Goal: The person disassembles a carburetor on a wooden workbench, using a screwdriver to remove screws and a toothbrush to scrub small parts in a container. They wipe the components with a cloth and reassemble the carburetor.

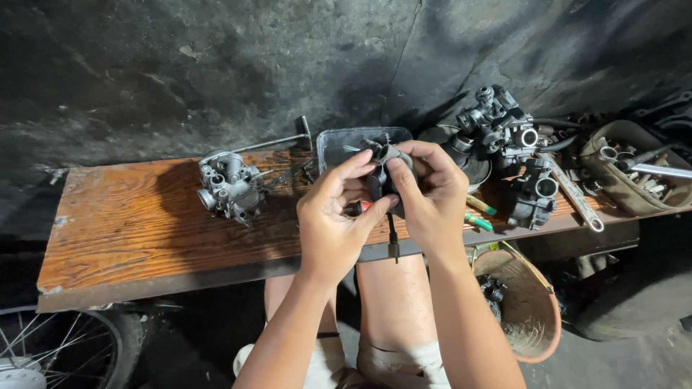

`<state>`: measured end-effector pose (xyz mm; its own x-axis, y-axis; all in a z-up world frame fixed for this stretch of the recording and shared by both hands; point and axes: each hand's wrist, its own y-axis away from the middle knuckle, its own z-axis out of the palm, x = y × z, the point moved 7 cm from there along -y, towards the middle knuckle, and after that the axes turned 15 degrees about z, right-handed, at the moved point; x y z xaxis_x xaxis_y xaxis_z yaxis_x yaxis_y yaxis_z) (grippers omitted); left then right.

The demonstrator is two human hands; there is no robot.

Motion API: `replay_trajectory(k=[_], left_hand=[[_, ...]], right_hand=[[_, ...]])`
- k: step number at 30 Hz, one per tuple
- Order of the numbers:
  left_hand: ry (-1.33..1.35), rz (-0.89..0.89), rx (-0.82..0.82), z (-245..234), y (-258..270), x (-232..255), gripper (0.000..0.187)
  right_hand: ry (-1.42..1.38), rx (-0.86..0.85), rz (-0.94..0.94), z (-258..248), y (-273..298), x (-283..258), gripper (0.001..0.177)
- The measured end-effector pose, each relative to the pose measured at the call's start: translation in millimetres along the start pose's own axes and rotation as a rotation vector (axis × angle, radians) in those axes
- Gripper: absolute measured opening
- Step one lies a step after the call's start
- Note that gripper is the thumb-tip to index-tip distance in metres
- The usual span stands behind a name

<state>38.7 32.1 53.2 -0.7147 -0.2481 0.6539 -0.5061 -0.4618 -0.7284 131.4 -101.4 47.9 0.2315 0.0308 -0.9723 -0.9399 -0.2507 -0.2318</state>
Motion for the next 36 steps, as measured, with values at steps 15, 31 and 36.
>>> replay_trajectory(k=[15, 31, 36], left_hand=[[0.070, -0.049, 0.121, -15, 2, -6, 0.060], [-0.303, 0.284, -0.150, -13, -9, 28, 0.071], [-0.329, 0.294, -0.127, -15, -11, 27, 0.028]], right_hand=[[-0.064, -0.037, -0.081, -3, 11, -10, 0.024], [-0.358, -0.119, 0.113, 14, -3, 33, 0.026], [-0.201, -0.088, 0.052, 23, 1, 18, 0.028]])
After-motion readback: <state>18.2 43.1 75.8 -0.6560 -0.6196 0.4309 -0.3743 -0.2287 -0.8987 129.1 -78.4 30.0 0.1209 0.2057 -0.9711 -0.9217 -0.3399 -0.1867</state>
